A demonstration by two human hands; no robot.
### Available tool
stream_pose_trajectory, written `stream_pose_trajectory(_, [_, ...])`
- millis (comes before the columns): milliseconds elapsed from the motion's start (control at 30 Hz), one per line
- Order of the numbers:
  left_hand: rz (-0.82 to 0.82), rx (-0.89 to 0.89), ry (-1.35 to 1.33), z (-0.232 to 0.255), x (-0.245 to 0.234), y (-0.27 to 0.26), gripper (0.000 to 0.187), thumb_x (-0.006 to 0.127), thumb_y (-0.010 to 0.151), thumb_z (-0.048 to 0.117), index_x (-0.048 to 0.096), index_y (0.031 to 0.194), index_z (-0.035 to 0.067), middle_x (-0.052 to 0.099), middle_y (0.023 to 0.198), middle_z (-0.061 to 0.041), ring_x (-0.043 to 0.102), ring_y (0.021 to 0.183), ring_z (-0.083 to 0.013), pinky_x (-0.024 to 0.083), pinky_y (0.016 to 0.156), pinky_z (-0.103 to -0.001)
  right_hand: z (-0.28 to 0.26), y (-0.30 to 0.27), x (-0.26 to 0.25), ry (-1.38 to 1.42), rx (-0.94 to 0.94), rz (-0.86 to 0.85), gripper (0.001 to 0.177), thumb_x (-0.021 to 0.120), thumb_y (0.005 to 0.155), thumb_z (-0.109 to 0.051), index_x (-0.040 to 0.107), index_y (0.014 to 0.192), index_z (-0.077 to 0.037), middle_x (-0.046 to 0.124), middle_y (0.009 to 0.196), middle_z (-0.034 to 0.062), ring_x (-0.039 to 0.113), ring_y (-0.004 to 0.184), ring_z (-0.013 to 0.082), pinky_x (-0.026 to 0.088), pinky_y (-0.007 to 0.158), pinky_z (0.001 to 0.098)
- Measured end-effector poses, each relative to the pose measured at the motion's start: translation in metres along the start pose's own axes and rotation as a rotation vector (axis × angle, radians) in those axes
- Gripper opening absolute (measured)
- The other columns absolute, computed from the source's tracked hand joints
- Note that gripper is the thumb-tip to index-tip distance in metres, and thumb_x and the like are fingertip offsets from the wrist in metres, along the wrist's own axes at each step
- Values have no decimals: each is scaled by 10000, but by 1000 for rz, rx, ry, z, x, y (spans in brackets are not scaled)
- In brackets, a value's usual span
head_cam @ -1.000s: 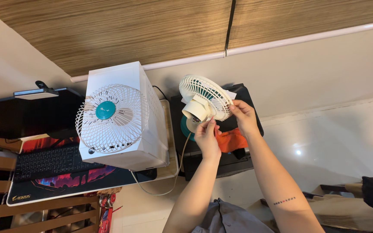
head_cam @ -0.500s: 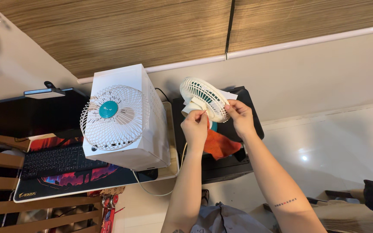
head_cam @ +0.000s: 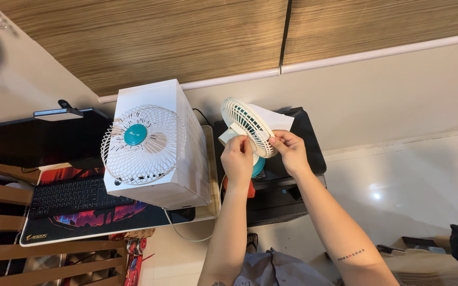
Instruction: The person cleans two small desk fans by wiping the housing and blades with a cloth, then reassembles the front grill of one fan.
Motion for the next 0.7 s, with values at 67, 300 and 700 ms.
stream_pose_trajectory(67, [8,34,36,-1,1,-1,61,730,902,82,717,950,48,718,879,-118,710,769,-304,571,693,-391,-1,1,-1,16,0,-9,196,712,966,-83,733,1123,33,747,924,61,650,810,79,526,773,238])
stream_pose_trajectory(300, [9,70,43,-4,2,-4,67,686,912,55,714,971,43,721,926,-135,706,832,-337,571,743,-417,8,6,-6,132,78,-117,193,710,963,-92,736,1101,39,770,981,100,698,860,112,534,782,249])
stream_pose_trajectory(700, [22,188,134,0,-16,6,90,709,885,50,732,972,48,682,964,-106,650,915,-325,528,809,-434,11,34,-14,-83,29,-130,342,534,1040,-216,715,1174,42,765,1059,118,728,964,175,574,913,316])
Point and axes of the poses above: each hand's wrist, its own y-axis towards the middle knuckle, its own x-axis out of the palm, z = x × y, the point moved 2 cm from there along y, towards the middle knuckle
